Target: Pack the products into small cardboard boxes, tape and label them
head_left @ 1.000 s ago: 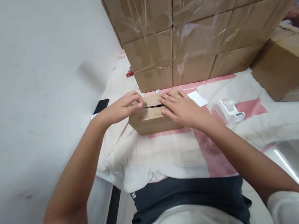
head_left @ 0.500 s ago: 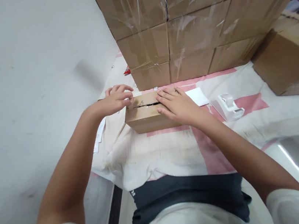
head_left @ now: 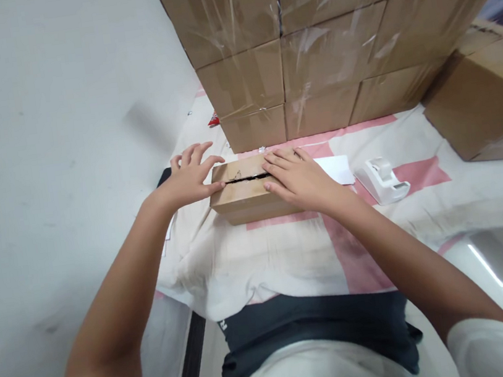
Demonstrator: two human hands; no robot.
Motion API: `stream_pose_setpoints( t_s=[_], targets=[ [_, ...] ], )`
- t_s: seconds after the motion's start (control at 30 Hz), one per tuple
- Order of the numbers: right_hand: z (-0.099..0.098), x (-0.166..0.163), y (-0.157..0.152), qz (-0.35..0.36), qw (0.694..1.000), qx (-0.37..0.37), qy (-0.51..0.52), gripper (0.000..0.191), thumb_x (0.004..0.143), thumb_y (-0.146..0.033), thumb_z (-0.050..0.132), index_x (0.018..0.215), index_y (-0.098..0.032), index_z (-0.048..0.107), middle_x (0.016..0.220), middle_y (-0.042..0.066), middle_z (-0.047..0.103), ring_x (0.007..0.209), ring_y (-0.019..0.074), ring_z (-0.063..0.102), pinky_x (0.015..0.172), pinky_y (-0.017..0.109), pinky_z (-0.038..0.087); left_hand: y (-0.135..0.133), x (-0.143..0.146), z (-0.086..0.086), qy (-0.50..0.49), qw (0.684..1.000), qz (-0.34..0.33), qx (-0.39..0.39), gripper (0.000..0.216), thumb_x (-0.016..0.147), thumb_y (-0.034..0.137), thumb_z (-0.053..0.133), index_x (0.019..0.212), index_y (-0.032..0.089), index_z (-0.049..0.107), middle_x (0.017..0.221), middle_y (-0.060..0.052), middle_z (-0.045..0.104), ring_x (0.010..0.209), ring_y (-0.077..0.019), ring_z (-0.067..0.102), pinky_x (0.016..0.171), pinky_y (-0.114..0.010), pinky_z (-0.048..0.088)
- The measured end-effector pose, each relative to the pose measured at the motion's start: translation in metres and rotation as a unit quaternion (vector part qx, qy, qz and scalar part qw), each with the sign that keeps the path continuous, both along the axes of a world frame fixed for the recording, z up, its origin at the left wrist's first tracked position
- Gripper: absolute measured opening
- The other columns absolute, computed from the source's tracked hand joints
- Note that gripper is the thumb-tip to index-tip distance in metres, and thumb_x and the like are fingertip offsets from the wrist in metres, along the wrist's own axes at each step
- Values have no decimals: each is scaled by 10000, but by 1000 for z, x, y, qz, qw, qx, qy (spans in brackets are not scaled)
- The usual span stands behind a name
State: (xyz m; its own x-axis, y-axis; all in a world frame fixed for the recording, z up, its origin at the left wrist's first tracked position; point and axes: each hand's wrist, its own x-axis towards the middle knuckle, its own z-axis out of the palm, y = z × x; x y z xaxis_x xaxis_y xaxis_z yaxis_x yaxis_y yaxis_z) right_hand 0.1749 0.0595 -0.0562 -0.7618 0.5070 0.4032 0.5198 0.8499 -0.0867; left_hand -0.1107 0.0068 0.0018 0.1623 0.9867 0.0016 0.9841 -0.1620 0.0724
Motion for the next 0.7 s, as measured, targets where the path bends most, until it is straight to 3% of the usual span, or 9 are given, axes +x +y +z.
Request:
stream_pose_setpoints(
  t_s=[0.1,0.2,0.3,0.4,0.5,0.6,0.7],
  targets=[
    [0,0,-1,0,1000,-1,7,565,1091,-446,290,1419,-102,595,1520,183,573,1445,370,464,1136,537,329,1,0,-7,-73,996,51,-14,570,926,591,462,1436,336,490,1679,-97,307,1528,-394,284,1203,-671,196],
    [0,0,-1,-6,1000,-1,10,556,1094,-440,285,1399,-105,609,1520,176,575,1437,360,477,1135,525,334,3,0,-18,-189,977,82,-56,591,938,595,446,1461,322,463,1544,-102,505,1355,-338,520,1146,-576,385],
    [0,0,-1,-9,1000,-1,9,536,1091,-438,308,1382,-111,619,1525,171,572,1444,356,470,1135,520,338,1,-2,-26,-275,955,88,-71,612,932,612,489,1469,321,466,1440,-96,600,1256,-320,591,1084,-526,474],
    [0,0,-3,-6,1000,-5,19,502,1083,-423,350,1375,-116,621,1514,166,583,1442,358,471,1147,534,331,-5,-7,-28,-325,939,64,-89,681,910,605,578,1519,337,430,1570,-89,483,1372,-349,511,1134,-542,444],
    [0,-2,-6,-2,999,-17,42,474,1072,-406,383,1352,-118,635,1470,171,616,1421,367,488,1159,557,325,-12,-10,-28,-373,916,61,-137,857,869,559,683,1605,363,289,1675,-79,328,1484,-372,398,1197,-560,387],
    [-1,0,-5,9,993,-59,101,460,1052,-421,422,1353,-146,635,1508,165,583,1448,364,458,1188,568,318,-13,-11,-35,-419,894,85,-133,930,863,539,703,1631,370,206,1664,-100,342,1496,-374,386,1224,-606,337],
    [-8,19,10,-18,967,-125,221,495,1037,-444,429,1437,-181,557,1581,140,511,1482,315,429,1209,530,341,-7,-12,-49,-457,878,99,-97,908,877,564,669,1629,347,208,1653,-115,358,1471,-365,427,1238,-615,313]
  ],
)
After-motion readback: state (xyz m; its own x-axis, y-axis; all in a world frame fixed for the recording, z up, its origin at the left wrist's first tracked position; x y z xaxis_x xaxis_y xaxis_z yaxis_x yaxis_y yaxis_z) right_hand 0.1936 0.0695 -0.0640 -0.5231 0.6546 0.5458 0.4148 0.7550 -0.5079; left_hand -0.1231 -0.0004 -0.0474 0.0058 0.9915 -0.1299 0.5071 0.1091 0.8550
